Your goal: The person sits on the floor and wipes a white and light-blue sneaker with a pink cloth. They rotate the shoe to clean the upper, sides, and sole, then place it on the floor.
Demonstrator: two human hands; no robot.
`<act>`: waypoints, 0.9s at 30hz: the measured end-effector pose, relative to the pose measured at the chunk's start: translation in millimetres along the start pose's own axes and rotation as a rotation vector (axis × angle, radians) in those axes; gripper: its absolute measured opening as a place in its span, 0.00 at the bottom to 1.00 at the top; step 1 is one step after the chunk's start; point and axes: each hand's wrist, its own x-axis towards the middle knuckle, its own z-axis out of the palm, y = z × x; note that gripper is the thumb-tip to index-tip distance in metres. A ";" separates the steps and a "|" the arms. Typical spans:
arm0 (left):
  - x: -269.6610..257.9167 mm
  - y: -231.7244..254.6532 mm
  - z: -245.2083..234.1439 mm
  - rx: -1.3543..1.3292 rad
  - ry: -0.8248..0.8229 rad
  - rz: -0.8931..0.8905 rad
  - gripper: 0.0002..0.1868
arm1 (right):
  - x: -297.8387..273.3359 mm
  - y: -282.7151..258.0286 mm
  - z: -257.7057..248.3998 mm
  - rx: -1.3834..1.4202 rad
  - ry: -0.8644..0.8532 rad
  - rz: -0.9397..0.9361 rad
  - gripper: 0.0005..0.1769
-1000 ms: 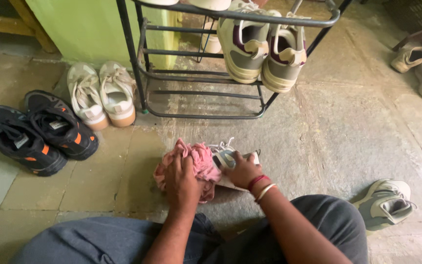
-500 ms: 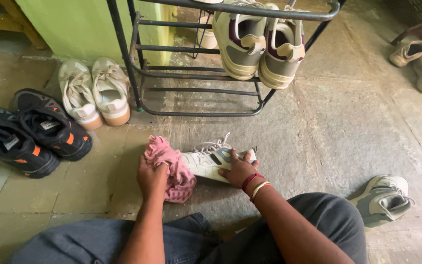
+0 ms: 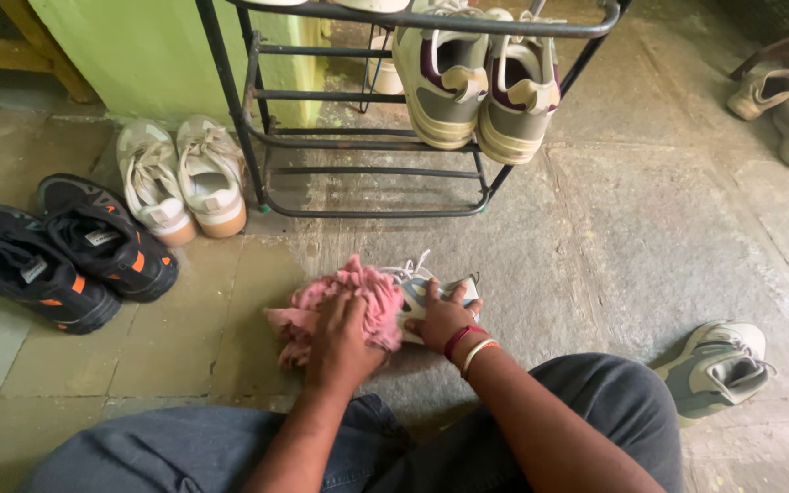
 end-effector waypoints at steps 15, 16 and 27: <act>26.8 -28.4 14.2 0.101 0.244 -0.443 0.26 | -10.6 -10.3 -7.4 0.000 -0.063 -0.024 0.52; 28.7 -40.5 9.5 0.084 0.204 -0.573 0.27 | -12.9 -12.4 -8.1 -0.022 -0.083 -0.038 0.52; 33.5 -122.6 -4.6 -1.056 0.227 -1.256 0.23 | -32.2 -26.9 -19.1 -0.112 -0.140 -0.066 0.44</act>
